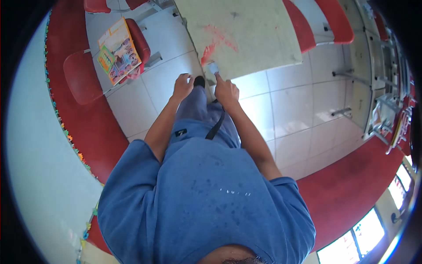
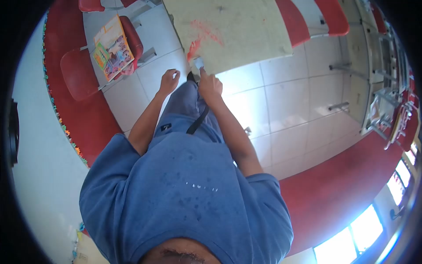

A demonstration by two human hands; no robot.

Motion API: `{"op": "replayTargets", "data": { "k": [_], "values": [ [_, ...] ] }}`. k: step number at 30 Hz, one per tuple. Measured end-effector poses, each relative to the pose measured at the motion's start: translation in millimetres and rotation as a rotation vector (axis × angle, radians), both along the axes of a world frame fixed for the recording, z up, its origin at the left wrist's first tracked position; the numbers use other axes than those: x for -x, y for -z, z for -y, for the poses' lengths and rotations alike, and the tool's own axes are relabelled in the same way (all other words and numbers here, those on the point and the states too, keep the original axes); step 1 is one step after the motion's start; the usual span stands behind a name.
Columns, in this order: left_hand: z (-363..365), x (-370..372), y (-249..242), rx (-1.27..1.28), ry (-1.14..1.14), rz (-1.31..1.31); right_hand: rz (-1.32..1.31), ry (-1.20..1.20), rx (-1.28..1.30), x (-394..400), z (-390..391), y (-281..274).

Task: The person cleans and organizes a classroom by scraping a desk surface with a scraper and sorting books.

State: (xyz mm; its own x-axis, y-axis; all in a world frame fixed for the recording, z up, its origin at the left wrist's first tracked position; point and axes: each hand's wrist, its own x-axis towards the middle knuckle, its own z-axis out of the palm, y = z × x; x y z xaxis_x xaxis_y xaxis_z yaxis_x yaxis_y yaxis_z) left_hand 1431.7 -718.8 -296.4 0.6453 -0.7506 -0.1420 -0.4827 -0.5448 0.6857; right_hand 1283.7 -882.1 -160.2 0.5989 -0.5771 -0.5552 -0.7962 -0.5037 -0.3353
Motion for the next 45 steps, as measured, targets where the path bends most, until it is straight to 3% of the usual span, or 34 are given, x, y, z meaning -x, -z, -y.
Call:
{"op": "replayTargets", "data": {
  "k": [3, 5, 8, 11, 14, 15, 16, 18, 21, 22, 25, 26, 30, 34, 39, 41, 45],
  "values": [
    [6.2, 17.1, -32.9, -0.195, -0.054, -0.358, 0.031, 0.007, 0.049, -17.5, -11.0, 5.1],
    [4.8, 15.7, -10.5, -0.178, 0.013, -0.376, 0.070, 0.041, 0.098, -36.0, -11.6, 20.7],
    [35.0, 11.2, -31.5, -0.060, -0.455, -1.323, 0.016, 0.046, 0.081, -40.8, -25.6, 6.5],
    [79.6, -3.5, -42.5, -0.213, -0.593, -1.747, -0.020, 0.112, 0.089, -41.5, -36.4, 2.3],
    [107.4, 0.0, -52.1, -0.042, -0.452, -1.866, -0.060, 0.233, 0.170, -72.4, -35.6, 19.3],
    [106.5, -2.7, -44.3, -0.078, -0.491, -1.916, -0.078, 0.268, 0.199, -82.1, -37.5, 22.3],
    [107.8, -8.3, -31.5, -0.113, -0.532, -1.961, -0.161, 0.348, 0.011, -94.4, -32.3, -2.6],
    [109.0, -13.4, -12.4, -0.246, -0.624, -2.062, -0.220, 0.379, 0.019, -94.6, -49.0, -6.8],
    [91.0, -2.7, 22.0, -0.231, -0.540, -2.147, -0.228, 0.424, 0.041, -100.2, -57.0, 2.7],
    [108.6, -14.5, -6.2, -0.282, -0.580, -1.978, -0.218, 0.457, 0.054, -109.8, -49.5, 1.8],
    [131.5, -40.6, 2.8, -0.271, -0.448, -2.044, -0.154, 0.548, 0.148, -112.6, -57.9, 17.2],
    [125.3, -41.4, -1.7, -0.242, -0.366, -2.014, -0.145, 0.565, 0.153, -112.4, -69.0, 15.2],
    [74.4, -26.6, -4.2, -0.498, -0.406, -1.987, -0.260, 0.592, 0.014, -117.4, -89.1, 4.8],
    [119.8, -54.1, 10.3, -0.417, -0.315, -1.904, -0.145, 0.634, 0.152, -132.3, -67.0, 27.7],
    [85.7, -56.3, -4.9, -0.513, -0.312, -1.882, -0.179, 0.713, 0.085, -139.5, -93.6, 2.6],
    [90.3, -65.0, 11.6, -0.479, -0.301, -1.940, -0.154, 0.740, 0.117, -146.3, -87.5, 6.7],
    [135.2, -87.2, -5.2, -0.432, -0.230, -1.915, -0.046, 0.687, 0.241, -154.8, -61.9, 20.9]
  ]
}}
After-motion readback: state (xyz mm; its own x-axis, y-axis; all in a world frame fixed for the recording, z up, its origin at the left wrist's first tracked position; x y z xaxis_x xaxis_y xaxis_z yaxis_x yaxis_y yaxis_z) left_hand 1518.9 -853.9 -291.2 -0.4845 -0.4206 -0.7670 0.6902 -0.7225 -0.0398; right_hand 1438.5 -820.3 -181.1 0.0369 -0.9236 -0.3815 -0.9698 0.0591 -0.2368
